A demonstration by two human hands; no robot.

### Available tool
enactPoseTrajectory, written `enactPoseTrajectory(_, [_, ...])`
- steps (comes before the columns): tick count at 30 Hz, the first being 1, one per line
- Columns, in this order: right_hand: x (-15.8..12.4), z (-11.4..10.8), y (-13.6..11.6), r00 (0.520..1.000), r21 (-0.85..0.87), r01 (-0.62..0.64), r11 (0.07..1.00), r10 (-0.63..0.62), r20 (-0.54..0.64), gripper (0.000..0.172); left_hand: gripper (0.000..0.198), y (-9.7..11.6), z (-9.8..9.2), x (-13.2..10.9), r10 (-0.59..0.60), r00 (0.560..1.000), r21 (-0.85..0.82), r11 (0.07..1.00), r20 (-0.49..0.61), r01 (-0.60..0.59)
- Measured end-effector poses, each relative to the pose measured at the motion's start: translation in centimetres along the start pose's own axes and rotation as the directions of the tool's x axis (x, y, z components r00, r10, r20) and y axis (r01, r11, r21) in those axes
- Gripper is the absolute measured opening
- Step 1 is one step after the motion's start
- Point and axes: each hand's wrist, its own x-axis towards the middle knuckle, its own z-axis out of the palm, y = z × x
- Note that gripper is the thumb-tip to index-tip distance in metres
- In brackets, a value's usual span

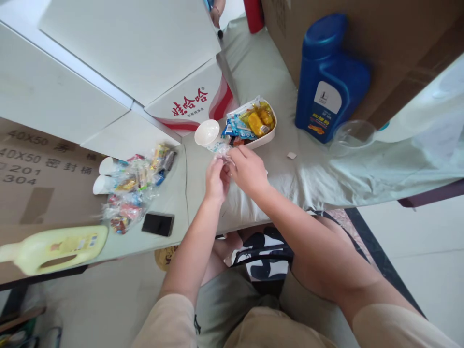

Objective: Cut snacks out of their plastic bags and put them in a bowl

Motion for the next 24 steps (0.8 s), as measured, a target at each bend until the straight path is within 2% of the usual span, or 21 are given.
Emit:
enactPoseTrajectory(2, [0.1,0.2,0.4,0.994,0.109,0.100,0.989,-0.105,0.043,0.036,0.052,-0.2,-0.7,0.6,-0.037,0.999,-0.037,0.999,0.010,0.037])
enactPoseTrajectory(4, [0.0,0.1,1.2,0.972,0.241,0.195,0.951,-0.220,0.082,0.055,0.046,0.0,-2.1,2.4,0.007,0.997,0.094,0.996,-0.080,0.001])
enactPoseTrajectory(5, [0.0,-0.1,1.6,0.964,0.277,0.214,0.937,-0.248,0.092,0.060,0.038,0.2,-2.9,3.8,0.064,0.987,0.212,0.977,-0.149,-0.032])
enactPoseTrajectory(6, [-0.1,-0.4,2.1,0.967,0.272,0.204,0.940,-0.237,0.092,0.058,0.028,0.6,-3.8,5.3,0.175,0.961,0.378,0.922,-0.216,-0.083])
enactPoseTrajectory(7, [-0.1,-0.8,2.7,0.977,0.232,0.171,0.958,-0.195,0.083,0.054,0.020,1.2,-4.5,6.8,0.309,0.921,0.568,0.814,-0.239,-0.126])
enactPoseTrajectory(8, [0.0,-1.2,3.3,0.989,0.167,0.121,0.979,-0.133,0.067,0.049,0.012,1.7,-5.2,8.4,0.346,0.908,0.633,0.764,-0.236,-0.127])
enactPoseTrajectory(9, [0.1,-1.6,3.8,0.997,0.092,0.063,0.994,-0.067,0.048,0.045,0.005,2.3,-5.6,9.8,0.365,0.906,0.700,0.704,-0.214,-0.118])
enactPoseTrajectory(10, [0.3,-1.9,4.4,1.000,0.020,0.007,1.000,-0.008,0.029,0.044,0.001,2.8,-5.9,11.0,0.315,0.942,0.832,0.549,-0.115,-0.082])
enactPoseTrajectory(11, [0.6,-2.0,5.0,0.999,-0.039,-0.035,0.999,0.036,0.014,0.045,0.006,3.2,-6.0,12.0,0.222,0.975,0.906,0.415,-0.018,-0.078])
enactPoseTrajectory(13, [1.3,-1.8,6.0,0.998,-0.109,-0.069,0.992,0.070,0.006,0.048,0.021,3.6,-5.8,13.4,0.016,0.992,0.972,0.196,0.127,-0.128])
enactPoseTrajectory(15, [2.3,-1.2,6.7,0.997,-0.147,-0.076,0.986,0.079,0.015,0.046,0.037,3.5,-5.5,14.4,-0.122,0.965,0.968,0.128,0.232,-0.216])
enactPoseTrajectory(18, [3.6,-0.5,7.2,0.991,-0.216,-0.118,0.969,0.128,0.030,0.029,0.055,3.2,-5.0,15.7,-0.230,0.912,0.940,0.057,0.339,-0.335])
enactPoseTrajectory(21, [3.7,-1.1,7.2,0.979,-0.305,-0.174,0.936,0.198,0.050,0.019,0.051,3.0,-3.3,17.2,-0.238,0.886,0.911,-0.012,0.399,-0.413])
enactPoseTrajectory(24, [2.3,-2.5,7.4,0.968,-0.387,-0.208,0.899,0.246,0.051,0.017,0.046,2.9,0.3,19.0,-0.185,0.848,0.861,-0.018,0.496,-0.508])
